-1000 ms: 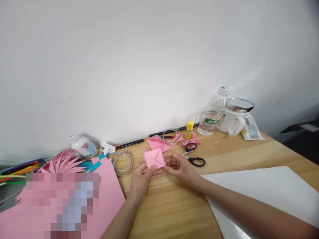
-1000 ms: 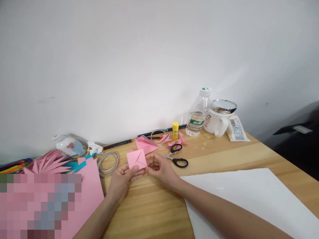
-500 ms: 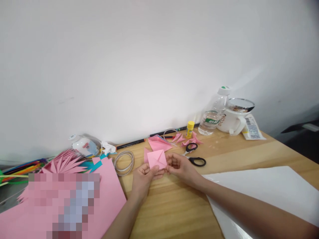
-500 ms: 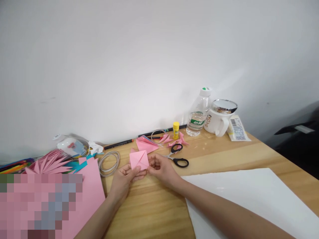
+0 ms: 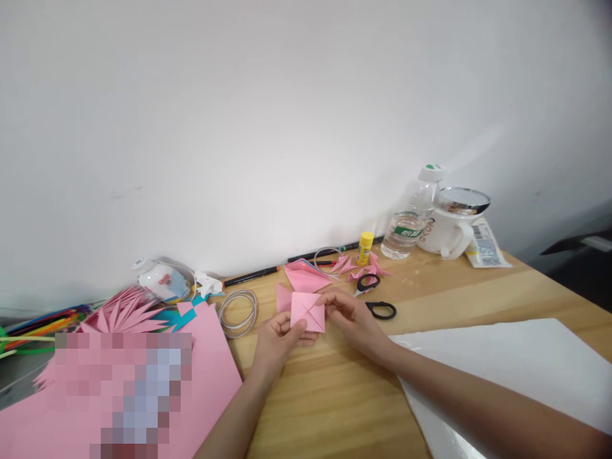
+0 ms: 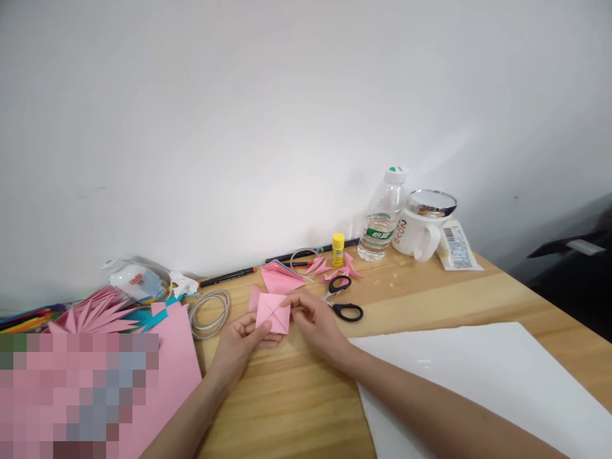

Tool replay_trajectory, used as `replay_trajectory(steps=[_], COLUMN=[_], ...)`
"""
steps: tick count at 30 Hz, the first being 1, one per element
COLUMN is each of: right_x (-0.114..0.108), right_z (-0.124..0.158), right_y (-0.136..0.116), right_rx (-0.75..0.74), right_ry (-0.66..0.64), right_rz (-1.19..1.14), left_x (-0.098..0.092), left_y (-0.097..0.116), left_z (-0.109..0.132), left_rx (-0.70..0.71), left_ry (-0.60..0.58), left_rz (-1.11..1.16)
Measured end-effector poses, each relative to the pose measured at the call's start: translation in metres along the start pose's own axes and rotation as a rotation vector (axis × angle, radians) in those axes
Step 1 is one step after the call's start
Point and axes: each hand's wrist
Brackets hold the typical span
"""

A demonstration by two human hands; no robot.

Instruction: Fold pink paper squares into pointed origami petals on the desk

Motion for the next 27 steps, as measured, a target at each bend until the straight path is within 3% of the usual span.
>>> replay_trajectory(steps=[11, 19, 24, 27], right_x=[0.001, 0.003, 0.001, 0.001], right_z=[0.002, 0.004, 0.003, 0.003], right_y=[0.010, 0.002, -0.009, -0.008], right_rx=[0.060, 0.083, 0.023, 0.065], right_ry=[-0.003, -0.052, -0.096, -0.088], right_rz=[0.027, 0.019, 0.166, 0.129], left_x=[-0.005, -0.004, -0.003, -0.003], left_y=[-0.002, -0.002, -0.004, -0.005], left_z=[-0.003, -0.002, -0.001, -0.002], left_rx=[0.018, -0.027, -0.032, -0.009], left_ry=[-0.093, -0.071, -0.111, -0.069], left_rz=[0.067, 0.072, 0.051, 0.082])
Point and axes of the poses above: each hand's wrist, its own z-axis away from the middle knuckle, its own x-axis out of the palm, y = z × x, and after that the axes turned 11 degrees about y, right-handed
